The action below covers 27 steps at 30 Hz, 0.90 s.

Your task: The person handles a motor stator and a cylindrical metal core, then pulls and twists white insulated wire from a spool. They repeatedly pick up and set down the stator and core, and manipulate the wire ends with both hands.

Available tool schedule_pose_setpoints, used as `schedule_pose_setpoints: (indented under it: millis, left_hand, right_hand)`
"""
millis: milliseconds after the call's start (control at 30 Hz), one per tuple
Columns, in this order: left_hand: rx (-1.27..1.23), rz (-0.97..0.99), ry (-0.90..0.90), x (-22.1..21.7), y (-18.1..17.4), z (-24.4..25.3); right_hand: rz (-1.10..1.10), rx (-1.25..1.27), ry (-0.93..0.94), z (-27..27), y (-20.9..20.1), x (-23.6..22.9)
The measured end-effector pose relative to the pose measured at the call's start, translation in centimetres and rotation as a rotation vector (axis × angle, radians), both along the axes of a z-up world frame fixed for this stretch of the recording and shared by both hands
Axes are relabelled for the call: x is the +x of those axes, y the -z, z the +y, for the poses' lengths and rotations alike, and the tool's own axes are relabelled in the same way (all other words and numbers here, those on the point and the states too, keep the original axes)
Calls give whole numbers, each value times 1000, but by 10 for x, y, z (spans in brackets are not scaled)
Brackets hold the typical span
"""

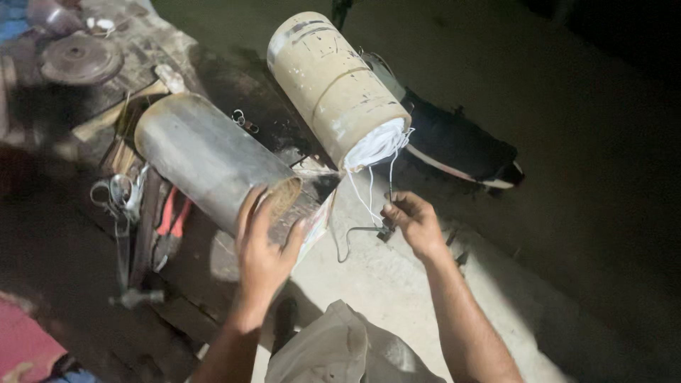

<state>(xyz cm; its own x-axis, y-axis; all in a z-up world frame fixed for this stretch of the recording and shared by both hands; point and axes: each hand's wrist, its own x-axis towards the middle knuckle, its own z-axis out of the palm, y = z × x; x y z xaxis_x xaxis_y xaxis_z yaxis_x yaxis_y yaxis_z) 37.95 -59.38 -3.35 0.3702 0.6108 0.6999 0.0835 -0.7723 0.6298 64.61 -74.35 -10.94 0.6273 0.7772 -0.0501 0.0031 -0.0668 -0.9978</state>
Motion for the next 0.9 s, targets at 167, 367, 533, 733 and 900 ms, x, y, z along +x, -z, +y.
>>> schedule_pose_setpoints:
  millis: [167, 367, 533, 733, 900]
  left_hand:
    - [-3, -24, 25, 73, -36, -4]
    - [-64, 292, -203, 139, -70, 1]
    - [25, 275, -206, 137, -64, 10]
    - [57, 246, -78, 115, -66, 31]
    - [62, 264, -29, 110, -68, 41]
  right_hand:
    - [75, 64, -157, -4, 1, 28]
    - [28, 41, -162, -9, 43, 9]
    - [53, 40, -166, -26, 53, 7]
    - [110, 100, -191, -29, 53, -13]
    - [113, 69, -204, -21, 57, -27]
